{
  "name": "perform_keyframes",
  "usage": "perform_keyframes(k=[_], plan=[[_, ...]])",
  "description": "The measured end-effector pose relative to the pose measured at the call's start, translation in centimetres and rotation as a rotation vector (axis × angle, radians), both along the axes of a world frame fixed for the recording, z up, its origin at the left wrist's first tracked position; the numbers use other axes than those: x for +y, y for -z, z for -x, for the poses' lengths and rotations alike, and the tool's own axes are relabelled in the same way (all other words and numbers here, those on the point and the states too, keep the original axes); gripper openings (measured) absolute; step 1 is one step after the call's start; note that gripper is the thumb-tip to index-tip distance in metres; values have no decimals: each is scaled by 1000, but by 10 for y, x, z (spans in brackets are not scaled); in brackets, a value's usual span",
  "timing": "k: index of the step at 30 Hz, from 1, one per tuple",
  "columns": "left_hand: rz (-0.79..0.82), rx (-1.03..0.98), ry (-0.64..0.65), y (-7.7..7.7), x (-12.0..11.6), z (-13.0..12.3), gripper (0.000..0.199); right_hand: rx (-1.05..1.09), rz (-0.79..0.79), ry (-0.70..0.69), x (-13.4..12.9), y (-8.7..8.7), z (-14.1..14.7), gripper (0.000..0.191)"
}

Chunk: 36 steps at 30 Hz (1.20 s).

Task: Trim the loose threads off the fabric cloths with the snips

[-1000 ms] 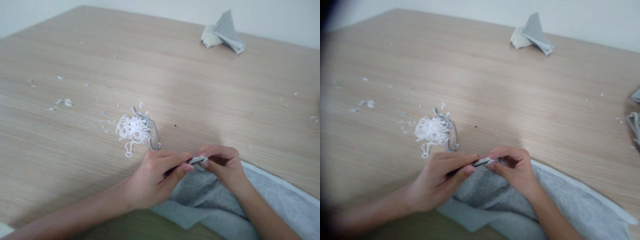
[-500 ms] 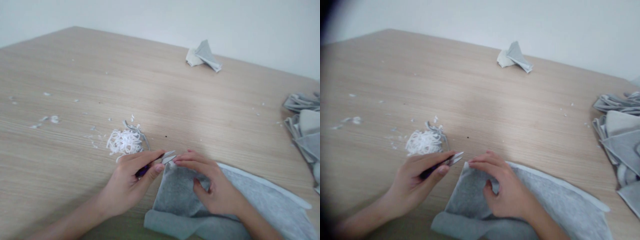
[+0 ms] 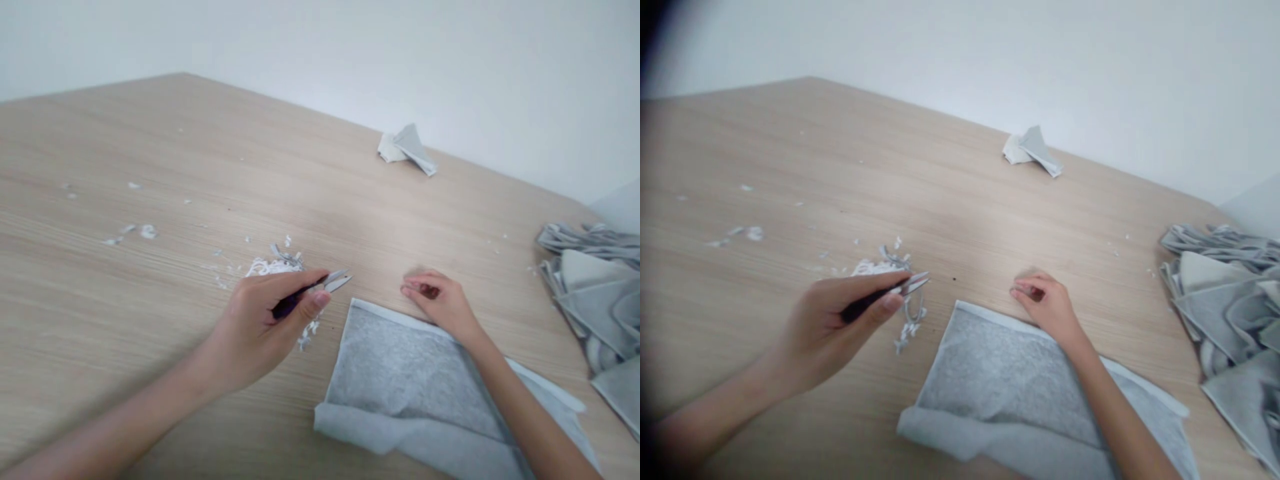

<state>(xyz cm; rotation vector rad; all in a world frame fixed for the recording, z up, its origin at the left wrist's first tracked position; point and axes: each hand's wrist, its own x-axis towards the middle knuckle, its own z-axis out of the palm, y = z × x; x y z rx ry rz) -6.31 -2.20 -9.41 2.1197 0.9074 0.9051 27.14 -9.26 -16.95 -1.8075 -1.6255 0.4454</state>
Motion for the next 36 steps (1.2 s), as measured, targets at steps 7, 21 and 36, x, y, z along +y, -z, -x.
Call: perform_keyframes(k=[7,21,36], plan=[[17,-9,-56,8,5,29,29,-67,-55,-58,5,1,0,27],[-27,-27,-246,4,34,62,32,-156,-173,-88,37,-76,56,22],[-73,-64,-196,4,33,63,33,25,-28,-512,105,-77,173,29]])
